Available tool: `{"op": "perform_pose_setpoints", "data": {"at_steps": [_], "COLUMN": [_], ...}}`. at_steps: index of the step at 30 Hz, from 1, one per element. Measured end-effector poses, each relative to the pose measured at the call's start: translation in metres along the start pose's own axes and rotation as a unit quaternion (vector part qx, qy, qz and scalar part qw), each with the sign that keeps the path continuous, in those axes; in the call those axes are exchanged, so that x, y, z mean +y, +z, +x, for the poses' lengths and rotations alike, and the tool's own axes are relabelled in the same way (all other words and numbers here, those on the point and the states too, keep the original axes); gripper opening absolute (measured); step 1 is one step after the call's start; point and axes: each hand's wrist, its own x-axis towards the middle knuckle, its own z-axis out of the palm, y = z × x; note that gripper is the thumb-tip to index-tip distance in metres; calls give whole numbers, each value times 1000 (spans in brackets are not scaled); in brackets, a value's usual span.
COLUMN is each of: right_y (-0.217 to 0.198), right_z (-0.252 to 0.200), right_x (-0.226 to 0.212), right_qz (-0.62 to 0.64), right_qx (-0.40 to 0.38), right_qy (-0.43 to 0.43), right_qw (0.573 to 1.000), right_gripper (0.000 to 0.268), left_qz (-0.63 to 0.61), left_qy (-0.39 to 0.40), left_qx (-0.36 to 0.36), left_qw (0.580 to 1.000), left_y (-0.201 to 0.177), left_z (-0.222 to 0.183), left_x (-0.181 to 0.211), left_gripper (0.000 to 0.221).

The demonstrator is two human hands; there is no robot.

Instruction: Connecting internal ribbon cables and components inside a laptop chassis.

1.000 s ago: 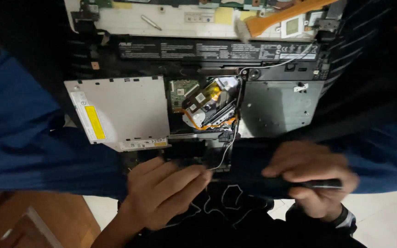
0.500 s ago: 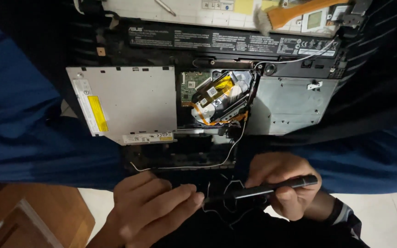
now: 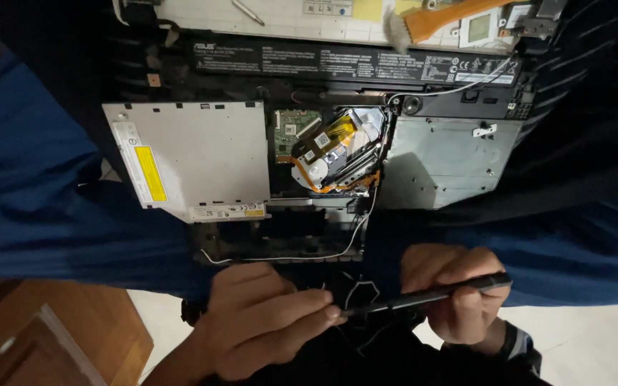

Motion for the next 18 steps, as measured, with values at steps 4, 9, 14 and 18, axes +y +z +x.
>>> {"op": "perform_pose_setpoints", "data": {"at_steps": [4, 9, 14, 18], "right_y": [-8, -7, -10, -3], "right_z": [-14, -14, -21, -26], "right_x": [-1, -4, -5, -10], "right_qz": [38, 78, 72, 39], "right_qx": [54, 71, 91, 84], "right_qy": [36, 33, 13, 2], "right_qw": [997, 994, 993, 996], "right_gripper": [23, 23, 21, 15], "left_qz": [-86, -222, -442, -529], "left_qy": [-57, -145, -294, -312], "left_qx": [22, 80, 96, 110], "left_qw": [994, 961, 842, 781], "left_y": [21, 49, 65, 69], "left_z": [2, -1, -12, -17], "left_x": [1, -1, 2, 2], "left_gripper": [23, 26, 18, 19]}}
